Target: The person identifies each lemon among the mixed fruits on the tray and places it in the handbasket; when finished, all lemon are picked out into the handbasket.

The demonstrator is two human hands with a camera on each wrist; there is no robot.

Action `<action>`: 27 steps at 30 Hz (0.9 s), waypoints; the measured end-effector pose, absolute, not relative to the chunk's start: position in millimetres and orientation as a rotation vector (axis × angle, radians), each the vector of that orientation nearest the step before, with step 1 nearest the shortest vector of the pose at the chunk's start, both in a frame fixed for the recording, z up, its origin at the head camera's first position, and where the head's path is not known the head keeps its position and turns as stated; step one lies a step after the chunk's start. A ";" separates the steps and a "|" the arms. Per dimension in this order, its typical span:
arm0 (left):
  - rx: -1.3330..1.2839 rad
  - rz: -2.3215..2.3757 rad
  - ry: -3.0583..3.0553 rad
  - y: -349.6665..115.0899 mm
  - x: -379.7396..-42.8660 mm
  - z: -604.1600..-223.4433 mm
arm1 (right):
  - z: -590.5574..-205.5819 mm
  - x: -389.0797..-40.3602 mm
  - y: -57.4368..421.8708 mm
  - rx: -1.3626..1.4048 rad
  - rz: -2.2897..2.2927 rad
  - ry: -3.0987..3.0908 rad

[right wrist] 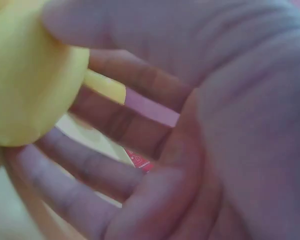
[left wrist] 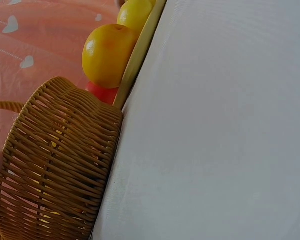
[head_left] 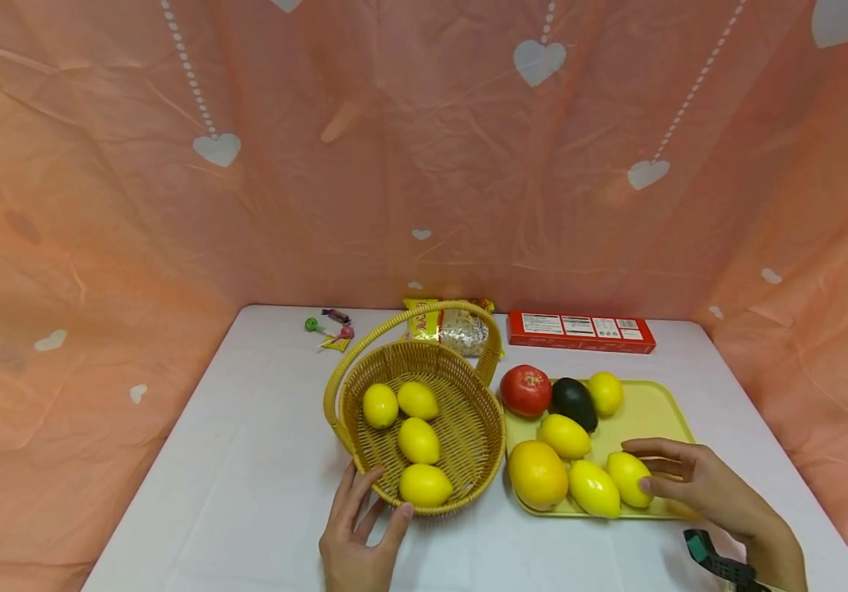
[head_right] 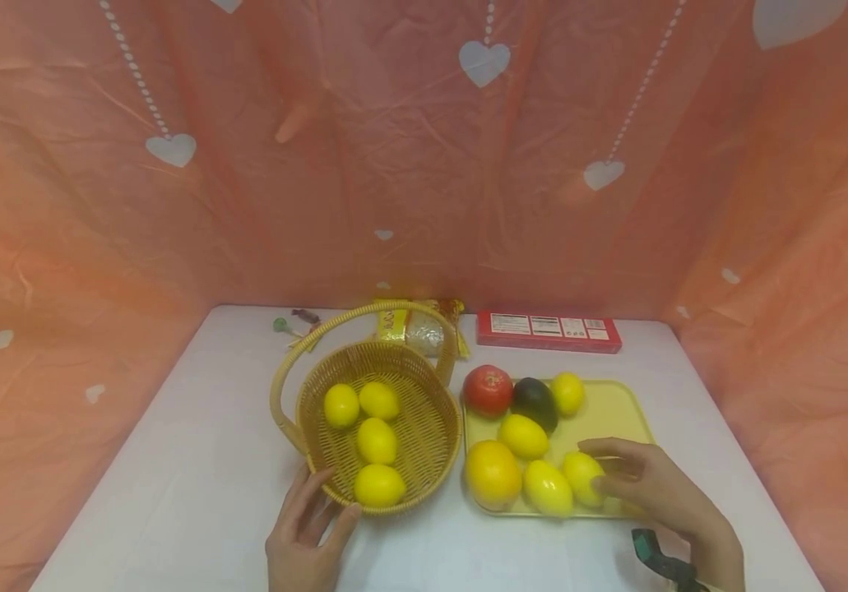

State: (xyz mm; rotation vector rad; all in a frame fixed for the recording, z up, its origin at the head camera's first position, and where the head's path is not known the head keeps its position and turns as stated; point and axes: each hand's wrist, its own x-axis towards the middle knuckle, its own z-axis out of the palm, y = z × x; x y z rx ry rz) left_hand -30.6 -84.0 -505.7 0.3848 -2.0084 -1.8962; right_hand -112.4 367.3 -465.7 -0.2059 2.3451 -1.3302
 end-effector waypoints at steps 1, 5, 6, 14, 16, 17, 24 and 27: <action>0.386 -1.896 -2.008 -84.2 -30.6 -505.8 | -466.0 -112.9 367.4 -0.202 -1.322 2.341; 0.390 -1.888 -2.010 -84.3 -30.4 -505.6 | -466.4 -115.0 365.0 -0.204 -1.252 2.374; 0.390 -1.889 -2.009 -84.1 -30.4 -505.4 | -465.7 -115.0 364.3 -0.196 -1.235 2.397; 0.395 -1.883 -2.011 -82.5 -30.3 -504.3 | -452.8 -110.8 356.2 -0.202 -1.217 2.656; 0.393 -1.883 -2.010 -82.6 -30.4 -504.6 | -446.7 -111.9 350.2 -0.290 -1.247 2.712; 0.392 -1.883 -2.010 -82.7 -30.5 -504.7 | -443.3 -113.1 346.1 -0.346 -1.273 2.723; 0.386 -1.899 -2.012 -83.6 -31.0 -505.6 | -420.5 -129.5 303.4 -0.708 -1.429 2.543; 0.392 -1.903 -2.012 -83.7 -31.0 -505.6 | -415.3 -140.0 282.7 -0.840 -1.397 2.494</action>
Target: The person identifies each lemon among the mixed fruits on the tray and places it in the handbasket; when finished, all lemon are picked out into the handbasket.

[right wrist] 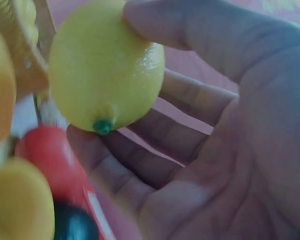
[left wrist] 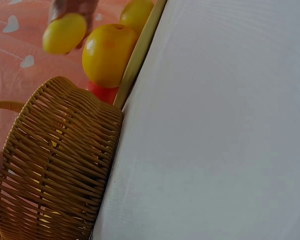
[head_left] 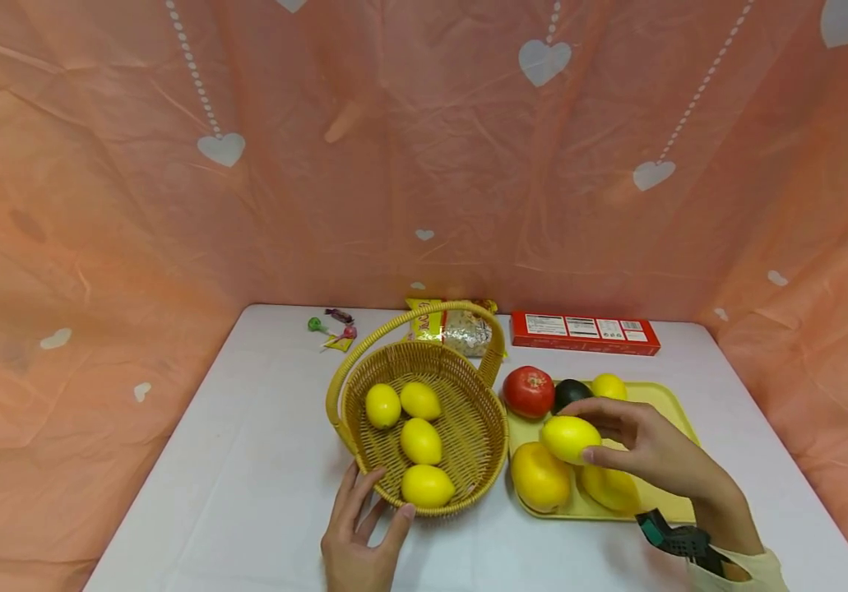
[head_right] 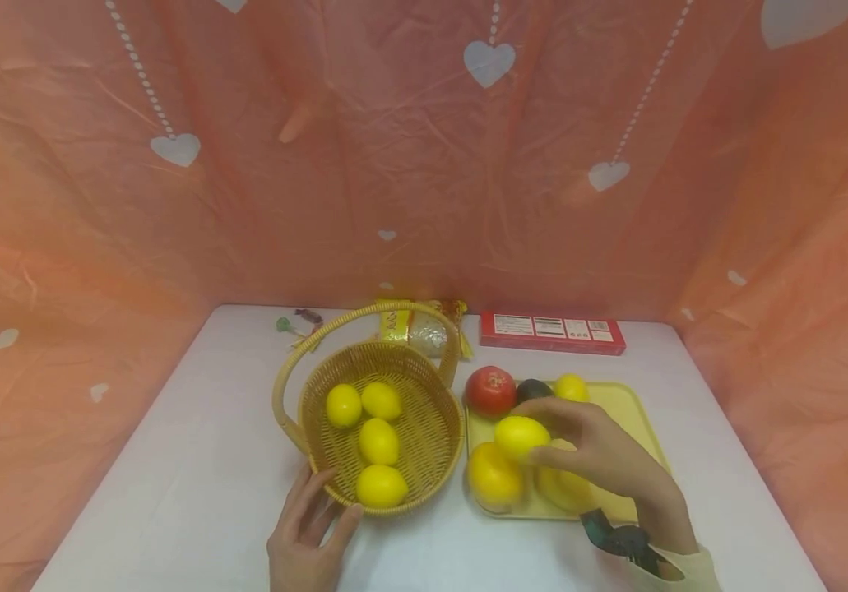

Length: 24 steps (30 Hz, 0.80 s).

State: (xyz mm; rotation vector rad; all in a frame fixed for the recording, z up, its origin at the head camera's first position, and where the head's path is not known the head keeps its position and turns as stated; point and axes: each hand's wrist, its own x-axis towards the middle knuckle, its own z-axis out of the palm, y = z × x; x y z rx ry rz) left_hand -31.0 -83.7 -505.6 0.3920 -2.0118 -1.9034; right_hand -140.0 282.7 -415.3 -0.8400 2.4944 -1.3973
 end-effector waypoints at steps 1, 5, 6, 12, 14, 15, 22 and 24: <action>0.392 -1.904 -2.012 -83.8 -31.0 -505.6 | -414.3 -143.2 275.7 -0.876 -1.383 2.478; 0.391 -1.901 -2.014 -84.0 -31.0 -505.5 | -412.5 -154.3 246.9 -0.994 -1.343 2.376; 0.390 -1.900 -2.014 -84.0 -31.0 -505.5 | -412.2 -156.5 239.2 -1.016 -1.335 2.348; 0.391 -1.901 -2.014 -83.8 -31.0 -504.8 | -414.9 -165.6 196.7 -1.066 -1.224 2.267; 0.393 -1.899 -2.012 -83.6 -31.1 -504.4 | -416.3 -166.4 185.0 -1.084 -1.176 2.266; 0.394 -1.899 -2.012 -83.6 -31.1 -504.1 | -417.4 -166.4 180.0 -1.104 -1.157 2.267; 0.390 -1.893 -2.008 -83.3 -30.5 -505.1 | -428.1 -160.6 146.7 -1.221 -0.994 2.310; 0.385 -1.886 -2.004 -83.5 -30.5 -506.0 | -431.4 -158.1 137.0 -1.229 -0.974 2.310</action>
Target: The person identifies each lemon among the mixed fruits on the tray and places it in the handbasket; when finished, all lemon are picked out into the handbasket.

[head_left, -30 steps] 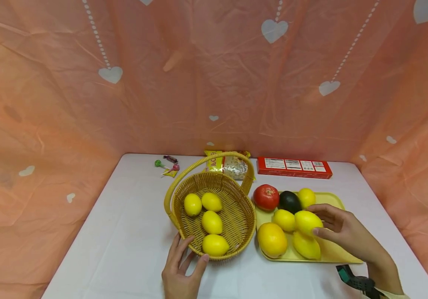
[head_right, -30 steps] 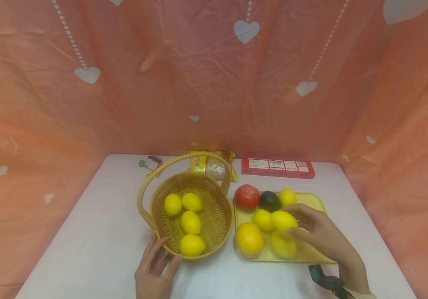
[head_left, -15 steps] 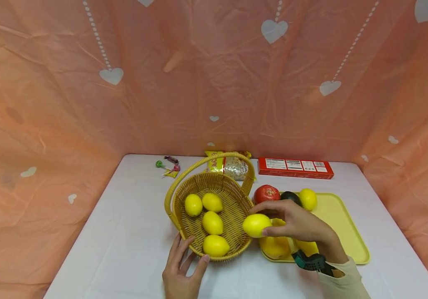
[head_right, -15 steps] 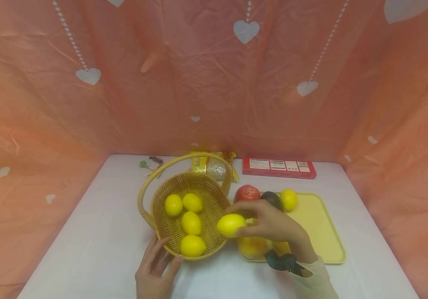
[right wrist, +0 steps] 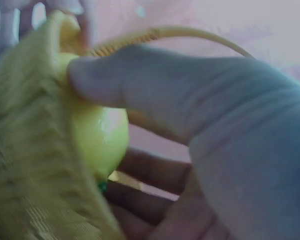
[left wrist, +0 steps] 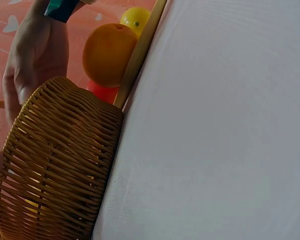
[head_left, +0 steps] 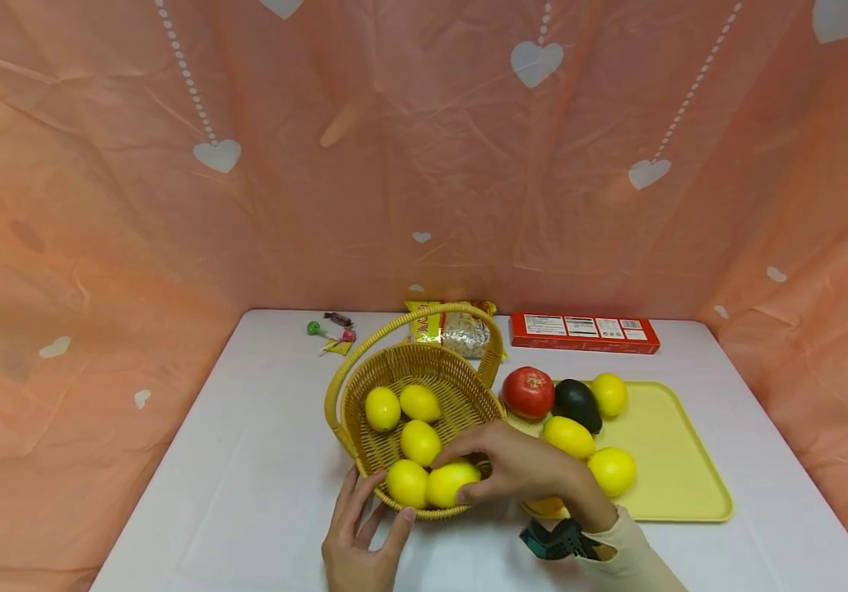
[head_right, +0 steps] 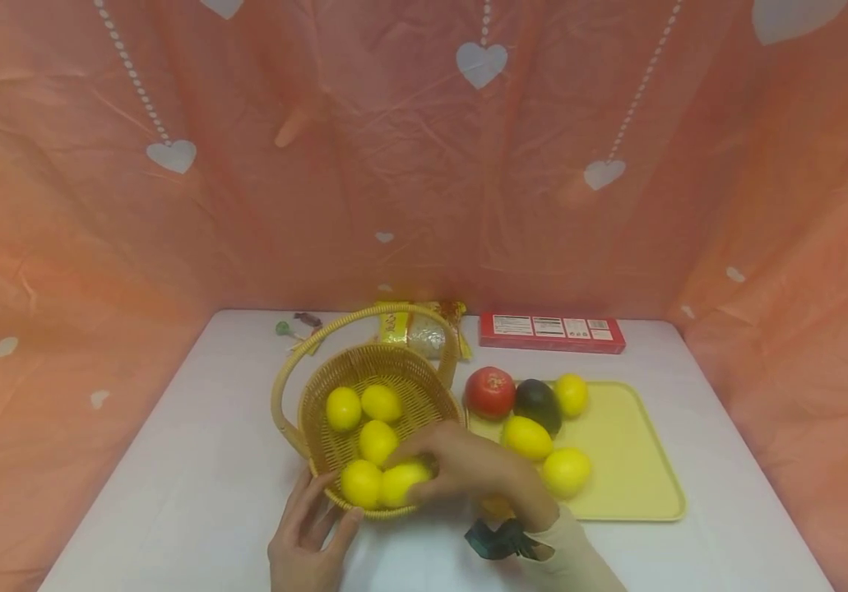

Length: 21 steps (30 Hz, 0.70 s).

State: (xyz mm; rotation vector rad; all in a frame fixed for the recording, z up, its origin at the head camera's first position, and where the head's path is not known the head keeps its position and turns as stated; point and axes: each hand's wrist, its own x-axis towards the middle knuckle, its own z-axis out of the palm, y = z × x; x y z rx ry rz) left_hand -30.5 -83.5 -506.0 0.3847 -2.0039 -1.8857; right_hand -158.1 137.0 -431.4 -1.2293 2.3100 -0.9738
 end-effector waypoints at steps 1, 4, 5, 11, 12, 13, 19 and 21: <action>0.383 -1.884 -2.003 -83.5 -30.4 -506.4 | -432.9 -157.0 132.3 -1.235 -0.977 2.306; 0.377 -1.888 -1.999 -83.7 -30.3 -506.9 | -436.5 -153.7 120.7 -1.244 -1.015 2.308; 0.378 -1.888 -2.001 -83.7 -30.4 -507.0 | -436.8 -152.8 118.3 -1.233 -1.037 2.311; 0.379 -1.896 -1.993 -83.7 -31.0 -507.7 | -431.2 -152.0 126.1 -1.164 -1.220 2.311; 0.380 -1.899 -1.993 -83.6 -31.0 -507.4 | -430.6 -152.9 131.2 -1.141 -1.278 2.281; 0.381 -1.902 -1.993 -83.6 -31.0 -506.9 | -431.7 -154.4 136.9 -1.129 -1.338 2.252; 0.397 -1.931 -1.994 -83.8 -30.6 -504.6 | -442.5 -162.8 177.0 -1.049 -1.640 2.067; 0.396 -1.931 -1.997 -84.1 -30.5 -504.7 | -446.6 -163.5 191.5 -1.007 -1.697 2.038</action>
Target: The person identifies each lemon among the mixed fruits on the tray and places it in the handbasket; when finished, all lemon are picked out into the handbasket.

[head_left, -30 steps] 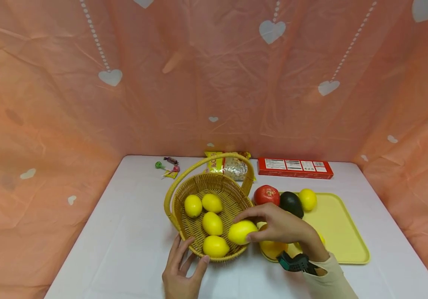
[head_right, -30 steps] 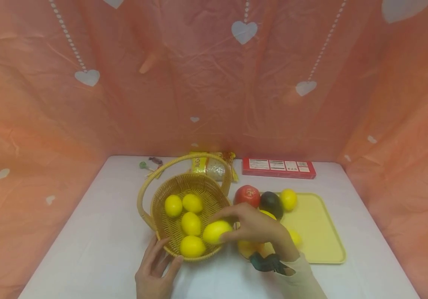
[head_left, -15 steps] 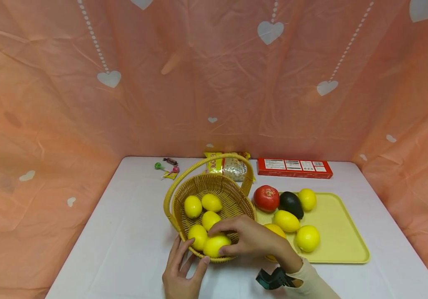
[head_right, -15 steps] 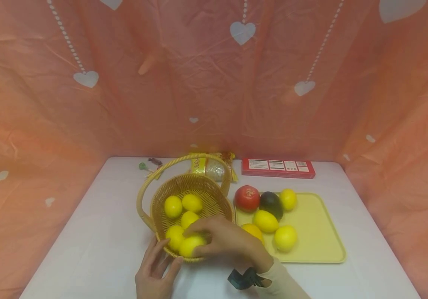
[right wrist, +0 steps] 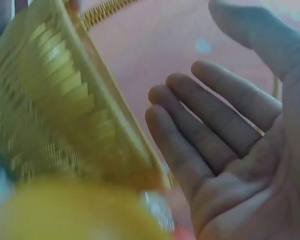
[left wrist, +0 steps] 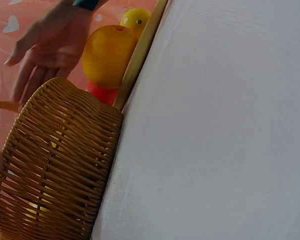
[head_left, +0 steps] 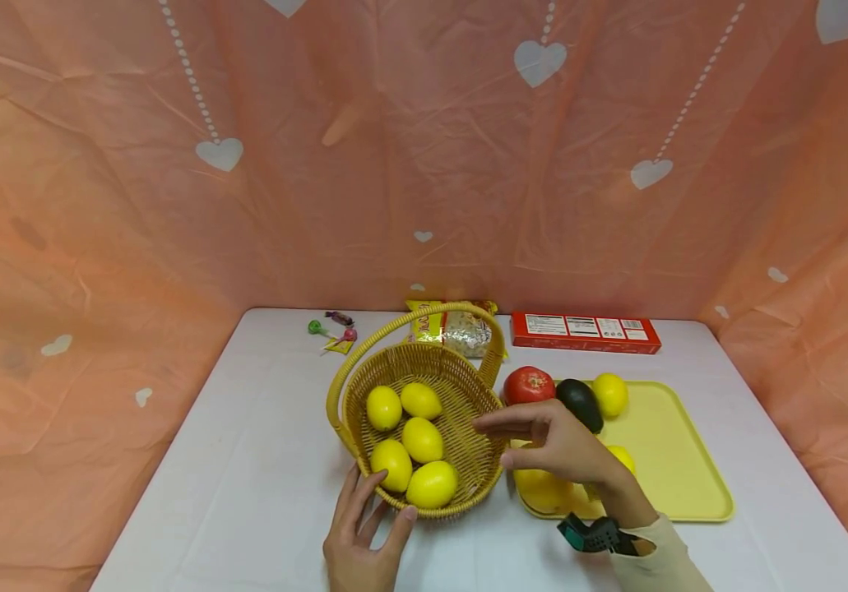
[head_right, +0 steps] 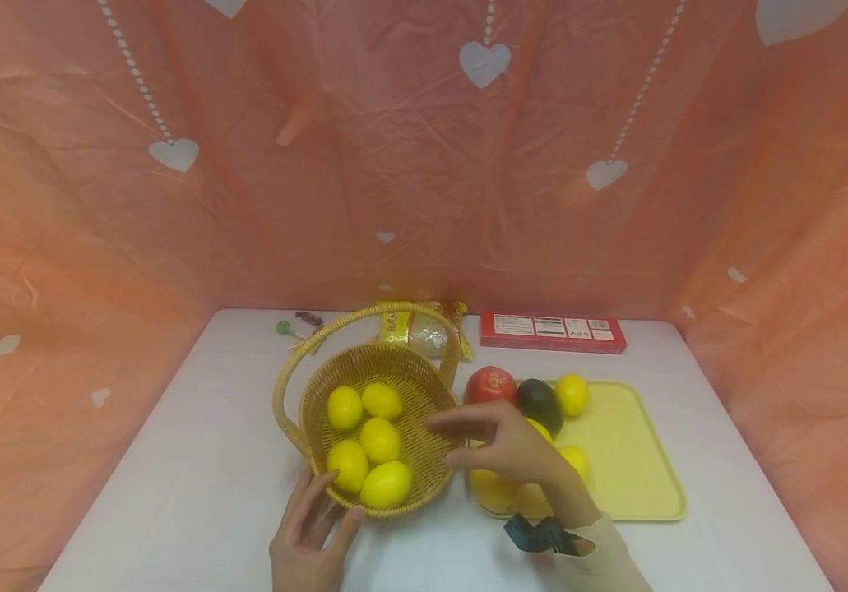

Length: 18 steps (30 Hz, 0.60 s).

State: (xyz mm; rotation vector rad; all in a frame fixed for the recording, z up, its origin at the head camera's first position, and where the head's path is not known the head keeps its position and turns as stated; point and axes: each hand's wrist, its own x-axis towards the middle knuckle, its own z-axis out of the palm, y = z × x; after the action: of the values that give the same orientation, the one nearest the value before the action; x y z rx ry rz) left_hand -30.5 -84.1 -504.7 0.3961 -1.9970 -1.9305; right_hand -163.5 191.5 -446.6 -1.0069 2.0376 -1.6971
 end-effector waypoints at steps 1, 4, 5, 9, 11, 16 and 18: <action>0.395 -1.927 -1.999 -84.1 -30.6 -504.9 | -448.3 -163.4 198.8 -1.000 -1.715 2.031; 0.391 -1.908 -2.004 -84.1 -30.7 -506.1 | -452.4 -161.5 220.5 -0.960 -1.741 2.049; 0.390 -1.903 -2.005 -84.1 -30.7 -506.4 | -453.6 -160.5 227.9 -0.948 -1.747 2.063; 0.387 -1.890 -2.005 -84.0 -30.7 -507.3 | -456.9 -154.7 257.7 -0.853 -1.755 2.147; 0.388 -1.893 -2.004 -83.8 -30.7 -507.4 | -457.9 -151.1 272.9 -0.795 -1.732 2.215; 0.388 -1.901 -2.001 -83.9 -30.6 -507.6 | -458.6 -140.6 307.0 -0.650 -1.653 2.354; 0.389 -1.906 -1.999 -84.0 -30.6 -507.5 | -458.7 -136.2 317.7 -0.586 -1.619 2.394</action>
State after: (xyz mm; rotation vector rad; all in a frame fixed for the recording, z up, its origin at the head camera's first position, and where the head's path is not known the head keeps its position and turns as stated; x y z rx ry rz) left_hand -30.6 -84.0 -507.5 0.3886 -1.9994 -1.9065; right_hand -136.2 317.7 -458.7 -0.5856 2.3939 -1.6188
